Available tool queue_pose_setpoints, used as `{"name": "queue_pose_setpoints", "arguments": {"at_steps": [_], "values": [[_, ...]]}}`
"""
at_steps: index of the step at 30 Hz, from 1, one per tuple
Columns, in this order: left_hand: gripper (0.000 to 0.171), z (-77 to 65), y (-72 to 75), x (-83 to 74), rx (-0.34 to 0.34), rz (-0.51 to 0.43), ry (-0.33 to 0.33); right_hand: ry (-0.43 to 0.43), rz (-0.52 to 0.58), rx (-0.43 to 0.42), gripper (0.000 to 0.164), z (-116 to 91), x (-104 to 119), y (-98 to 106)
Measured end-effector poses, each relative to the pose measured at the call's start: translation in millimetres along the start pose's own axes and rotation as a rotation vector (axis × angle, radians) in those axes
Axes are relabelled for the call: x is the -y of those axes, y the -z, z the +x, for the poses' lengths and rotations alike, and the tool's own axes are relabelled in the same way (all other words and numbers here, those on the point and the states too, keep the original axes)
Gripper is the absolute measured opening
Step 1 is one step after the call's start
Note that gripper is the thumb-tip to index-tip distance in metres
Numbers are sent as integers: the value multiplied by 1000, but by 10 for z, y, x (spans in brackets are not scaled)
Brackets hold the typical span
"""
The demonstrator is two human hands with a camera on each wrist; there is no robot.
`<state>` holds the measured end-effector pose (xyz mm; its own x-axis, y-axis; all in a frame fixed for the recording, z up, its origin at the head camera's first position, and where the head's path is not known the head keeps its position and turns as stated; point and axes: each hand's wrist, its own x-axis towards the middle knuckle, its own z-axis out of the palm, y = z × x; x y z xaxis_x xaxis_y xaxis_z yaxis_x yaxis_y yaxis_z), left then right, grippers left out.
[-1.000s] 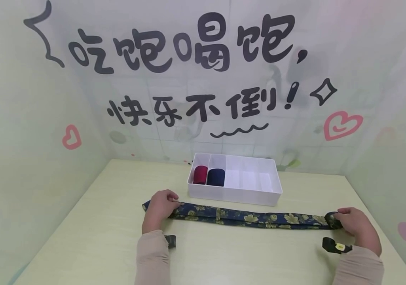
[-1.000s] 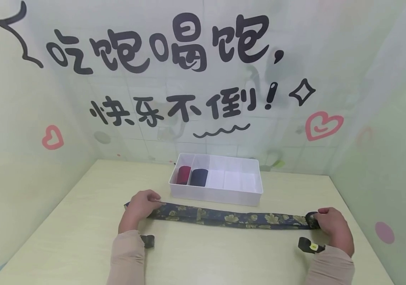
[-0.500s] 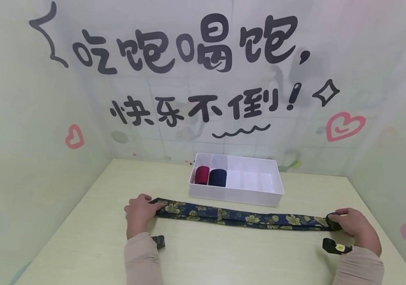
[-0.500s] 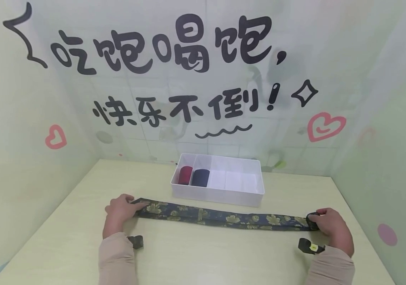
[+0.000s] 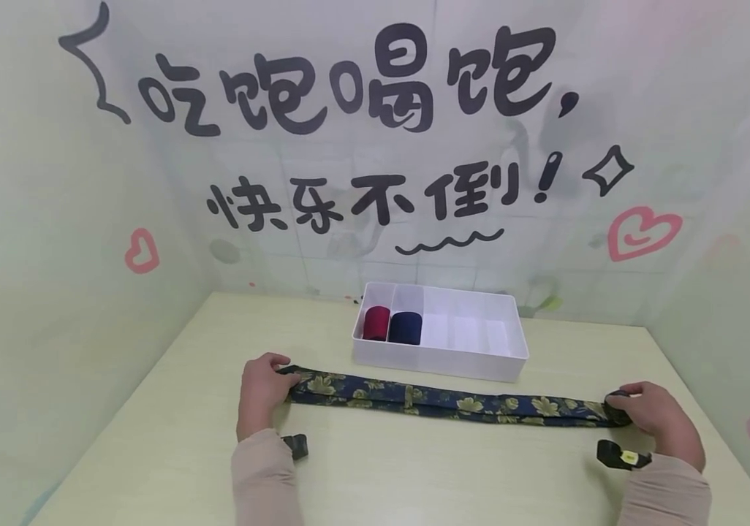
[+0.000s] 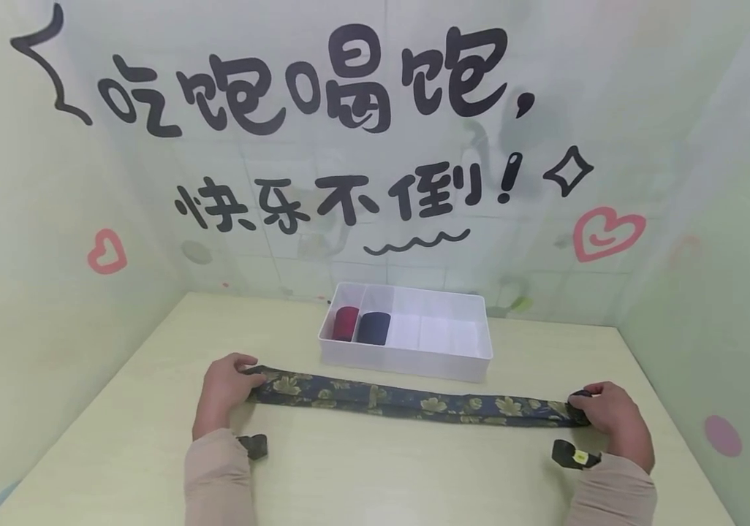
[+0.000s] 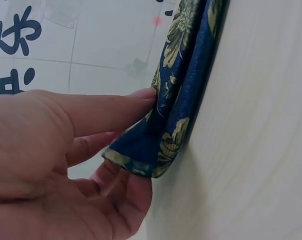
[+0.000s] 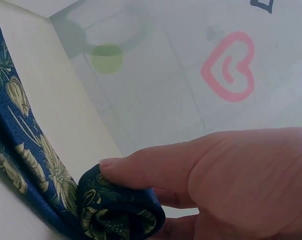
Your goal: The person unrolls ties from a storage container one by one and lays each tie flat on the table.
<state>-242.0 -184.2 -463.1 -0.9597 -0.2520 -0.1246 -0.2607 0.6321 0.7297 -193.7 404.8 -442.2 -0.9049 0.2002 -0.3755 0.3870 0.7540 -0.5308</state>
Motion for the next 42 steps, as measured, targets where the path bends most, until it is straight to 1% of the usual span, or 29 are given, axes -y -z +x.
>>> {"name": "queue_pose_setpoints", "arguments": {"at_steps": [5,10,16,20,23,28,30,34,36,39,42], "values": [[41,8,-24,5,1,-38,6,12,-17,-8,69,-15,-6,56],[40,9,5,1,-26,-57,-14,1,22,-4,70,-47,24,114],[40,-8,88,-41,-77,-106,-28,-15,48,-33,72,-114,105,186],[42,-34,176,-73,-108,-117,-35,4,37,-55,71,-151,163,229],[43,-56,260,-91,-146,-135,-36,26,31,-64,70,-156,202,238],[41,-93,379,-95,-258,-198,-27,82,25,-51,65,-137,280,189],[39,-105,406,-94,-323,-235,-15,113,21,-42,60,-127,325,154],[36,-118,425,-85,-478,-317,25,166,26,-23,50,-115,435,60],[36,-121,428,-75,-540,-354,48,186,33,-4,47,-107,484,5],[37,-113,435,-51,-592,-414,72,209,35,13,45,-87,554,-61],[39,-97,444,-10,-617,-466,99,214,54,22,43,-64,604,-122]]}}
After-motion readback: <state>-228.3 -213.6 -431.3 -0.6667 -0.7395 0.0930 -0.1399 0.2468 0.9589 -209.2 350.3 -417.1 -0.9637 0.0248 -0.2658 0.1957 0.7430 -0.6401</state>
